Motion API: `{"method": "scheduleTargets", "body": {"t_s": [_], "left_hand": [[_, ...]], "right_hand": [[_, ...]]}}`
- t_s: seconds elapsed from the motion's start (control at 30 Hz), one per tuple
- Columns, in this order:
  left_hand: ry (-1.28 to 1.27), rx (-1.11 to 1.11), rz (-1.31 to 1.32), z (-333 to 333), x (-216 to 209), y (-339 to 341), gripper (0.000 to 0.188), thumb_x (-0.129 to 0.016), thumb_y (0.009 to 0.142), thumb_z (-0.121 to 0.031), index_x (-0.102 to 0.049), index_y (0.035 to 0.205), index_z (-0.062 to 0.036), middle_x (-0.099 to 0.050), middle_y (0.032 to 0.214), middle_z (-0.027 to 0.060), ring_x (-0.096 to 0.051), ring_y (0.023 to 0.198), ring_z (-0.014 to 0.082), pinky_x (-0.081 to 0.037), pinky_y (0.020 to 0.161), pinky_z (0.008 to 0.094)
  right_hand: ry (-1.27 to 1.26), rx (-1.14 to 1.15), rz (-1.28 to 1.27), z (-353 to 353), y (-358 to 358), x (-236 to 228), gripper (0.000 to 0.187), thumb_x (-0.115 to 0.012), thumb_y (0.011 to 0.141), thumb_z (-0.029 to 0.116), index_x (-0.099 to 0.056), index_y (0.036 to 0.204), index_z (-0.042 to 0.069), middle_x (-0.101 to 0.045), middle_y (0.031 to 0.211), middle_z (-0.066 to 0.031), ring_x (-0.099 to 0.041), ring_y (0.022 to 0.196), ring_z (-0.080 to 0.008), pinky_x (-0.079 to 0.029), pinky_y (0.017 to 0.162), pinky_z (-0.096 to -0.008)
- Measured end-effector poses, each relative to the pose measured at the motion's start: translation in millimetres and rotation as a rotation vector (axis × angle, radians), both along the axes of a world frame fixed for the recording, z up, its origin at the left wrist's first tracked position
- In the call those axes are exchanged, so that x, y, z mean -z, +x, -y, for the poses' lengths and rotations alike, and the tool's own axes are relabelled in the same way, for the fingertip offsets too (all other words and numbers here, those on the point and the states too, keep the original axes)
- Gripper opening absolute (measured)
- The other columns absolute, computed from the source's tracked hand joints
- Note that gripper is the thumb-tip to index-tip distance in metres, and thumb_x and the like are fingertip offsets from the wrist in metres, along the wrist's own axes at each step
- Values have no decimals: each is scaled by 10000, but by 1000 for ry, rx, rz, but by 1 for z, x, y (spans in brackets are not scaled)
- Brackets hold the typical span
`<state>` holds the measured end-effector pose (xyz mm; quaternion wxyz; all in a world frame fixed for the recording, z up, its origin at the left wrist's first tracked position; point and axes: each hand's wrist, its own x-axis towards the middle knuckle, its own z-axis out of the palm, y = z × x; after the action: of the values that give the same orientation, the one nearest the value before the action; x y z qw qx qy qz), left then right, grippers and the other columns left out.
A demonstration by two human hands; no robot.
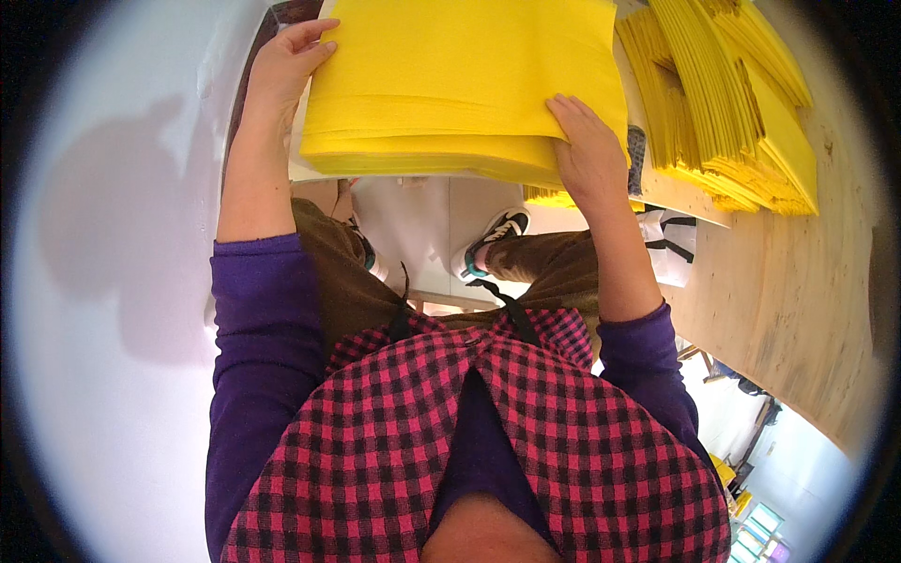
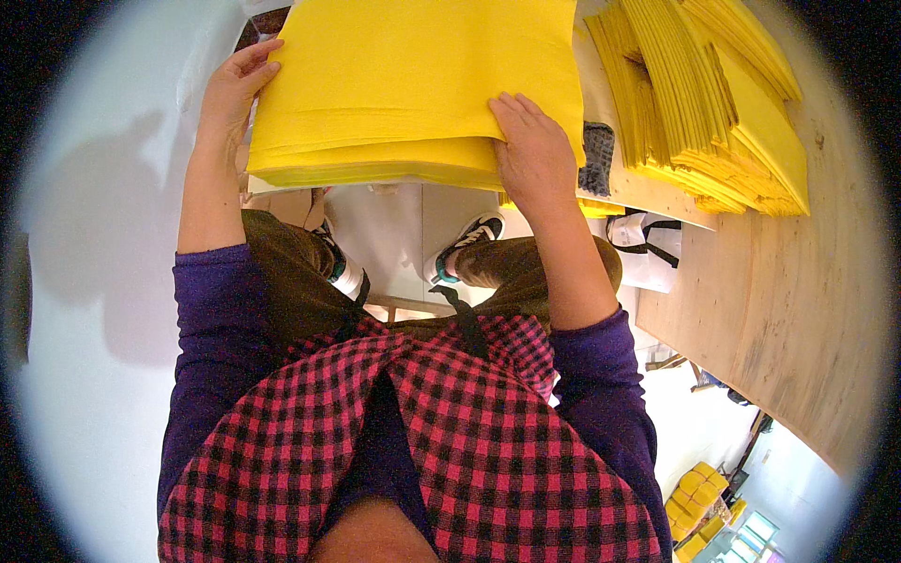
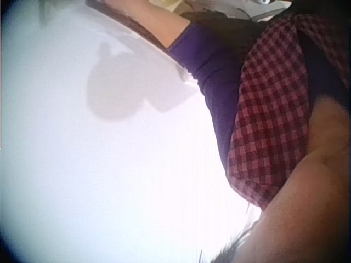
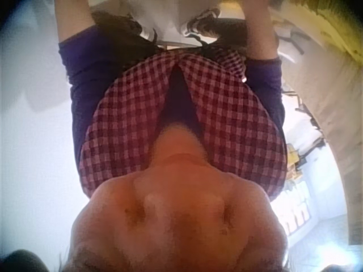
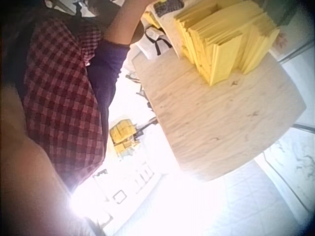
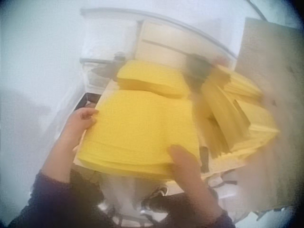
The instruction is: The person repeatedly folds large yellow sheets in half and stacks them on a table. The person handles the sheets by hand, aligning edges and pressing folds to create a growing stack of folded sheets.
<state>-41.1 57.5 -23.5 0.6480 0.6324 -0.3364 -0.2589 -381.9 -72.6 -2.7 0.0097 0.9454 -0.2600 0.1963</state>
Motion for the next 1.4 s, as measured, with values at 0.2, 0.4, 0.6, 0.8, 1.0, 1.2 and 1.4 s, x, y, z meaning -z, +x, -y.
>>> {"method": "scheduleTargets", "body": {"t_s": [0.2, 0.4, 0.6, 0.8, 1.0, 1.2, 1.4], "left_hand": [[2, 29, -131, 2, -3, 4, 294, -629, 858, -53, -626, 1151, -28, -648, 1003, 50, -601, 888, 133, -465, 824, 241], [-48, 96, -382, 7, -9, 13, 264, -581, 906, -94, -613, 1157, -20, -646, 1024, 47, -595, 910, 131, -470, 833, 242], [39, 117, -181, 1, -14, 12, 304, -474, 899, 7, -610, 1170, -5, -631, 1123, 84, -607, 948, 150, -492, 854, 257], [39, 207, 126, -21, -20, 6, 394, -468, 856, 98, -631, 1182, -52, -620, 1147, 74, -568, 1047, 148, -467, 895, 264], [56, 215, 120, -32, -22, 1, 385, -579, 847, 60, -637, 1194, -96, -627, 1134, 40, -566, 1051, 132, -466, 899, 269], [-60, 194, 96, -27, -16, 1, 299, -649, 824, 15, -675, 1113, -59, -666, 1046, 43, -593, 977, 127, -472, 868, 262], [-32, 95, 56, -21, -13, 0, 208, -684, 838, -97, -678, 1021, 0, -693, 921, 54, -614, 880, 122, -471, 832, 266]], "right_hand": [[-9, 21, 2, 4, 6, -2, 401, -615, 758, 67, -575, 1157, 72, -598, 1205, -127, -551, 1126, -309, -455, 925, -412], [280, 169, -106, 20, 13, -31, 255, -540, 868, 225, -621, 1061, 79, -644, 982, -185, -603, 928, -373, -489, 793, -442], [341, -55, -263, 62, 31, -70, 268, -531, 887, 263, -620, 984, 29, -630, 921, -218, -588, 874, -413, -475, 744, -455], [248, -102, -282, 58, 31, -101, 251, -538, 911, 222, -593, 1039, 13, -611, 850, -204, -580, 787, -348, -461, 700, -365], [224, -173, -176, 67, 33, -113, 279, -533, 892, 260, -602, 964, 0, -621, 895, -228, -581, 850, -424, -472, 733, -449], [230, -127, -264, 71, 33, -112, 272, -539, 900, 255, -605, 970, 2, -625, 891, -223, -586, 858, -417, -474, 739, -444], [274, -112, -329, 73, 33, -120, 331, -579, 901, 246, -586, 1044, -52, -620, 869, -222, -593, 798, -337, -460, 717, -352]]}}
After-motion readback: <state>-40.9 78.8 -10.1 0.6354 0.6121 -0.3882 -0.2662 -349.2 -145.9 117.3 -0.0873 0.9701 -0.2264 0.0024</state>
